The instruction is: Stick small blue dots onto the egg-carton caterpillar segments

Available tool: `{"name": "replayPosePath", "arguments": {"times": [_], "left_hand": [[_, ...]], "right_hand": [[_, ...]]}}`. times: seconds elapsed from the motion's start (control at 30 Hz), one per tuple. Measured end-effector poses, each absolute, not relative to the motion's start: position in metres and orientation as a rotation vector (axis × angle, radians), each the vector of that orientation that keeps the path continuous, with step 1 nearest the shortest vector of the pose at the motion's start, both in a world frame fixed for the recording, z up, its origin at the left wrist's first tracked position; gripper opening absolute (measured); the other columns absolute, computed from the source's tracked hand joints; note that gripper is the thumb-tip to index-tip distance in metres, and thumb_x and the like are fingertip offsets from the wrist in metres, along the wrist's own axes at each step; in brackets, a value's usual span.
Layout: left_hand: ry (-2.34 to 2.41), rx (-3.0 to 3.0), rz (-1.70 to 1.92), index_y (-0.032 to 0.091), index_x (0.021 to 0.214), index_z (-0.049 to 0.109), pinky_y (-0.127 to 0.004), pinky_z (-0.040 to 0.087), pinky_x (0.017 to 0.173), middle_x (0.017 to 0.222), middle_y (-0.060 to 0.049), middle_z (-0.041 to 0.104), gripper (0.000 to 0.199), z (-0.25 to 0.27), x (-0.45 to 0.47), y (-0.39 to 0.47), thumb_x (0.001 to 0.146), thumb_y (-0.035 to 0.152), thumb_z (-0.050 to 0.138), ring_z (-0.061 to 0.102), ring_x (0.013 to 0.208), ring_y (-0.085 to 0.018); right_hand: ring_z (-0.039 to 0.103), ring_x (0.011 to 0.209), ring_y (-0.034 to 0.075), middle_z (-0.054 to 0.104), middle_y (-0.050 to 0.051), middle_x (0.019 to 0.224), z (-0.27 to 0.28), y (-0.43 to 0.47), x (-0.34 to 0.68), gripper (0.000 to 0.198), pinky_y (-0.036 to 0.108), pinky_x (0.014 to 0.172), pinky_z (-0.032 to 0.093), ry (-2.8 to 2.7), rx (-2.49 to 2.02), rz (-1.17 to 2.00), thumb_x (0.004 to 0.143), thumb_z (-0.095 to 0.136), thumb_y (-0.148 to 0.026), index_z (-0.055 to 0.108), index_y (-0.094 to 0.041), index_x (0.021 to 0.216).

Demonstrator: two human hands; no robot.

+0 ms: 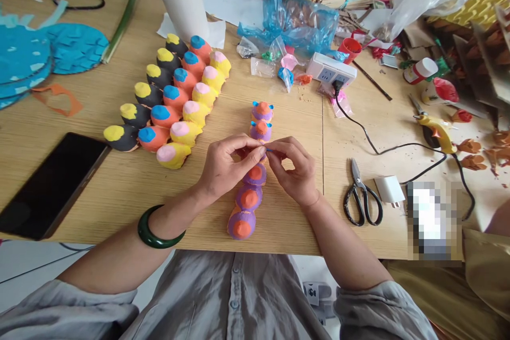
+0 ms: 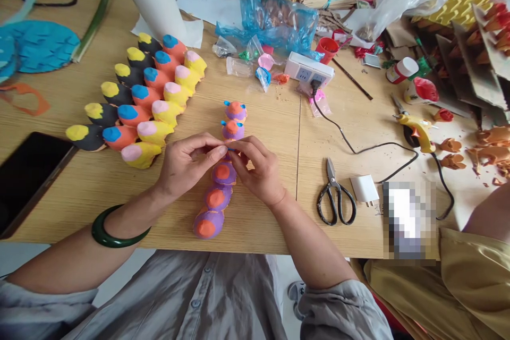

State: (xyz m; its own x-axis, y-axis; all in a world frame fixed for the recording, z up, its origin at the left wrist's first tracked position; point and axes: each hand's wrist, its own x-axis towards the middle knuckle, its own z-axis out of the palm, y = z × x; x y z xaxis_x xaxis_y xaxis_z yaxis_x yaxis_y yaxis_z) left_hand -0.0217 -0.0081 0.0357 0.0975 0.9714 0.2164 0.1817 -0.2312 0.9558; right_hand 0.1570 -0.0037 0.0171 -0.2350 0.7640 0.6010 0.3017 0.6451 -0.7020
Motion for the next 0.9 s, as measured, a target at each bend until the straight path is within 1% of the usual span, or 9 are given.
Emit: {"name": "replayPosePath", "arguments": {"times": [0.07, 0.17, 0.33, 0.4, 0.5, 0.57, 0.63, 0.77, 0.9], "left_hand": [[1.234, 1.65, 1.249, 0.019, 0.08, 0.078, -0.025, 0.05, 0.065, 0.071, 0.0, 0.072, 0.021, 0.0347, -0.0219, -0.007, 0.091, 0.036, 0.073, 0.061, 0.065, -0.013], [1.333, 1.694, 1.296, 0.02, 0.078, 0.078, -0.025, 0.049, 0.065, 0.072, -0.001, 0.072, 0.018, 0.0344, -0.0229, -0.0046, 0.091, 0.032, 0.072, 0.061, 0.066, -0.012], [1.264, 1.337, 1.264, 0.019, 0.092, 0.083, -0.025, 0.051, 0.059, 0.08, -0.002, 0.078, 0.023, 0.0341, -0.0244, -0.001, 0.093, 0.04, 0.074, 0.062, 0.061, -0.012], [1.208, 1.242, 1.249, 0.019, 0.099, 0.084, -0.026, 0.052, 0.059, 0.082, -0.002, 0.079, 0.027, 0.0334, -0.0238, -0.001, 0.091, 0.044, 0.077, 0.062, 0.06, -0.012], [1.172, 1.193, 1.239, 0.018, 0.097, 0.084, -0.027, 0.055, 0.06, 0.084, -0.004, 0.08, 0.03, 0.0328, -0.0224, -0.0019, 0.088, 0.046, 0.081, 0.064, 0.06, -0.012], [1.164, 1.185, 1.236, 0.018, 0.093, 0.083, -0.026, 0.055, 0.059, 0.081, -0.004, 0.08, 0.029, 0.033, -0.0217, -0.0026, 0.087, 0.046, 0.083, 0.064, 0.059, -0.012], [1.16, 1.194, 1.235, 0.018, 0.091, 0.083, -0.026, 0.054, 0.058, 0.078, -0.003, 0.078, 0.027, 0.0337, -0.0214, -0.0031, 0.086, 0.045, 0.083, 0.064, 0.058, -0.012], [1.18, 1.248, 1.232, 0.02, 0.089, 0.083, -0.025, 0.053, 0.056, 0.075, -0.001, 0.077, 0.023, 0.0361, -0.0214, -0.0039, 0.086, 0.042, 0.081, 0.062, 0.056, -0.011], [1.199, 1.309, 1.247, 0.019, 0.087, 0.083, -0.024, 0.052, 0.055, 0.073, -0.001, 0.076, 0.021, 0.0377, -0.0217, -0.0047, 0.088, 0.04, 0.079, 0.061, 0.056, -0.011]], "right_hand": [[0.064, 0.07, 0.01, 0.071, 0.001, 0.09, 0.0177, -0.0045, 0.1562, 0.013, 0.025, 0.064, 0.057, -1.799, -0.892, 0.598, 0.103, 0.062, -0.02, 0.074, -0.024, 0.106], [0.066, 0.069, 0.01, 0.071, 0.0, 0.089, 0.0188, -0.0041, 0.1561, 0.01, 0.024, 0.062, 0.059, -1.563, -0.97, 0.888, 0.101, 0.067, -0.031, 0.073, -0.023, 0.1], [0.064, 0.059, 0.008, 0.073, -0.003, 0.085, 0.0217, 0.002, 0.1577, 0.028, 0.026, 0.061, 0.064, -1.048, -0.975, 1.399, 0.091, 0.08, -0.049, 0.072, -0.023, 0.1], [0.066, 0.059, 0.009, 0.074, -0.002, 0.086, 0.0224, 0.0039, 0.1577, 0.033, 0.027, 0.062, 0.066, -0.983, -0.951, 1.505, 0.089, 0.08, -0.053, 0.073, -0.023, 0.099], [0.066, 0.057, 0.009, 0.073, -0.002, 0.081, 0.0226, 0.0048, 0.157, 0.038, 0.028, 0.063, 0.067, -0.973, -0.931, 1.552, 0.09, 0.077, -0.059, 0.072, -0.022, 0.089], [0.066, 0.058, 0.009, 0.074, -0.002, 0.081, 0.0223, 0.0048, 0.1568, 0.037, 0.029, 0.065, 0.068, -0.965, -0.927, 1.555, 0.088, 0.081, -0.057, 0.07, -0.022, 0.088], [0.068, 0.063, 0.01, 0.075, -0.002, 0.086, 0.0222, 0.0049, 0.1568, 0.034, 0.029, 0.066, 0.068, -0.942, -0.906, 1.587, 0.084, 0.087, -0.051, 0.071, -0.023, 0.094], [0.065, 0.066, 0.01, 0.074, -0.002, 0.09, 0.0235, 0.0046, 0.1572, 0.029, 0.026, 0.06, 0.066, -0.893, -0.885, 1.673, 0.082, 0.089, -0.044, 0.076, -0.023, 0.097], [0.059, 0.062, 0.011, 0.067, -0.003, 0.075, 0.0268, 0.0018, 0.1564, 0.026, 0.025, 0.054, 0.062, -0.925, -0.908, 1.69, 0.084, 0.087, -0.044, 0.078, -0.022, 0.094]]}}
